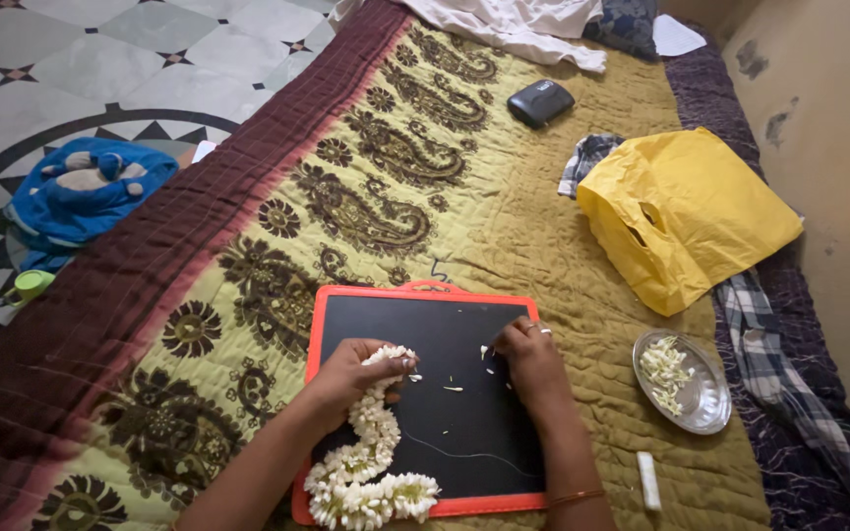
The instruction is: The person strings jasmine flowers together by hand to create a garland, placing the finished portion on a board.
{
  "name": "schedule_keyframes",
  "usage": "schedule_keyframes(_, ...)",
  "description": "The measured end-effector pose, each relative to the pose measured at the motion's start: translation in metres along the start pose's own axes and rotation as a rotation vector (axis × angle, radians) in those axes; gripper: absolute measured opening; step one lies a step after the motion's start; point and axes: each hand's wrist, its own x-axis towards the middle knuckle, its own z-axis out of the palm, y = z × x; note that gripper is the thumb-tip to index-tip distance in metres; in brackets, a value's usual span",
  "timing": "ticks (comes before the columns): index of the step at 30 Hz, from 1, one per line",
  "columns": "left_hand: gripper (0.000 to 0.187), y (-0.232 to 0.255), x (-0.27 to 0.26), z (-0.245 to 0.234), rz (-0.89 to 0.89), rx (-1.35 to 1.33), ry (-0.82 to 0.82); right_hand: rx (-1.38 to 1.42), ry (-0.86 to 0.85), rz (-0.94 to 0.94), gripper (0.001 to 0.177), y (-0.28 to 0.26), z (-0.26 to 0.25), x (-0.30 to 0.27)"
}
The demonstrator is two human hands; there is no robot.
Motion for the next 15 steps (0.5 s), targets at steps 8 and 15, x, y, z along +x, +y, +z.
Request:
schedule_keyframes(8,0.019,-0.002,0.001,-0.001,0.025,-0.071,-0.042,0.368,-0.254,0.001,0.011,-0.030,-0.016,-0.008)
schedule_keyframes(15,0.017,-0.008,0.004,-0.004,0.030,-0.085,-0.049,0.325,-0.376,0.055,0.010,-0.043,-0.007,-0.011)
